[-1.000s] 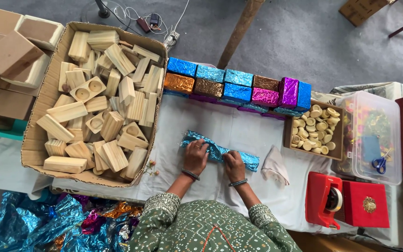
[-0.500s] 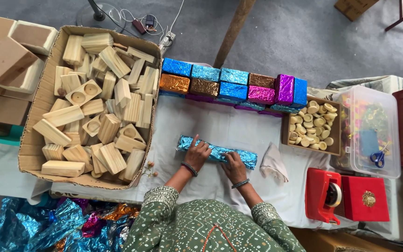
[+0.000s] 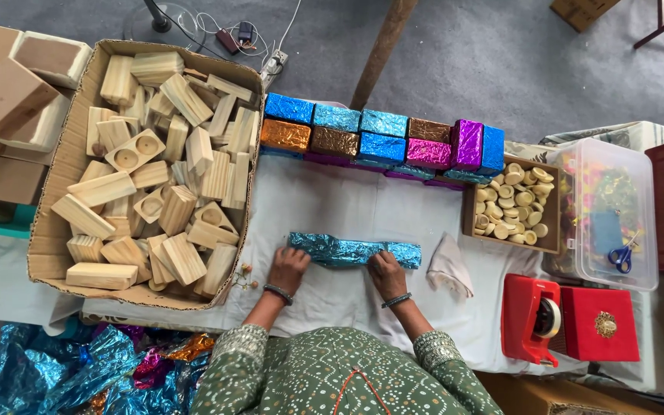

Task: Wrapping wooden blocks in colored foil and wiping them clean for packaging.

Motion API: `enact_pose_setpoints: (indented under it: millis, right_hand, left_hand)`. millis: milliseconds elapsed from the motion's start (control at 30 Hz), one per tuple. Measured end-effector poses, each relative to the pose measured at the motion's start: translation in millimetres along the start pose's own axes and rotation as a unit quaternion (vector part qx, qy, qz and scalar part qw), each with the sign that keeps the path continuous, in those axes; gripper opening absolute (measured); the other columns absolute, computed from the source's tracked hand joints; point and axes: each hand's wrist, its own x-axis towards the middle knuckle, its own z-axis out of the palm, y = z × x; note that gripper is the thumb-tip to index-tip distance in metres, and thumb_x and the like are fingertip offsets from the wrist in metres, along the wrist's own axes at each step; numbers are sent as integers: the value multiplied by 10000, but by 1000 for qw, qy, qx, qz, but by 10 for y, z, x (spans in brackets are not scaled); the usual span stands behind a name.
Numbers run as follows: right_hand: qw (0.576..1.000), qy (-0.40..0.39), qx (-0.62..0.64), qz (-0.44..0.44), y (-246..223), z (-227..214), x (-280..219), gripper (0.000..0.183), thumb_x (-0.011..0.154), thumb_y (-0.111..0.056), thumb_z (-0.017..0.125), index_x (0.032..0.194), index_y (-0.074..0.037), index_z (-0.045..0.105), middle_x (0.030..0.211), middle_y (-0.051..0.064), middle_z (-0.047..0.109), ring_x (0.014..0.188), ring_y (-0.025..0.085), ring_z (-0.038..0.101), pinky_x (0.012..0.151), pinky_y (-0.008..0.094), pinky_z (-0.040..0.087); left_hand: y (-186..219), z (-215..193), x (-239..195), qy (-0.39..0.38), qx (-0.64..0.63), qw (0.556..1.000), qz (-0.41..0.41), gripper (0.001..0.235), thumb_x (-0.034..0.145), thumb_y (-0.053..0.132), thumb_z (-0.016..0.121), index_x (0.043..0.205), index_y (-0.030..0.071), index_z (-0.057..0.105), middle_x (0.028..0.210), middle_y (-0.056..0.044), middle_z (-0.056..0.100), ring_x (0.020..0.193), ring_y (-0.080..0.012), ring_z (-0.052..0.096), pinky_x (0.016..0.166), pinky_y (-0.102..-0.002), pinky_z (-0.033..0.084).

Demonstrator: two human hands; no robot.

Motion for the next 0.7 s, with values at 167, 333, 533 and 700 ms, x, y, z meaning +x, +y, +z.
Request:
enact_pose_setpoints:
  millis: [167,333,533,700]
  right_hand:
    - [1000,6,-1,-4,-12,20,-4,128,829,-88,741,878,-79,623,887,94,592,868,327,587,731,436,501]
    - [1000,16,-2,-13,-58,2,1,142,818,-78,737,888,-60,615,901,106,583,867,343,580,730,453,488]
    - [999,-3,35,41,123,-169,-152,230,847,-42,695,1074,-81,688,1066,98,650,1001,310,635,835,393,534]
    - [987,106,-118,-15,-289,-814,93,546,657,-205,789,1178,-70,701,1189,117,641,1139,372,567,906,515,426]
  left_hand:
    - [242,-334,171,69,-75,992,-74,171,820,101,690,989,79,678,1050,-100,660,1066,-284,608,1036,-468,421]
    - [806,-348,622,70,-171,983,-2,398,821,170,733,1189,19,718,1231,-144,662,1226,-298,582,1096,-462,411]
    - [912,110,722,78,-85,987,111,195,852,116,667,1017,63,755,1238,-80,700,1198,-251,626,983,-387,504]
    - [933,-63,750,59,-73,986,138,83,837,100,643,881,76,710,1174,-63,705,1104,-232,644,918,-370,535]
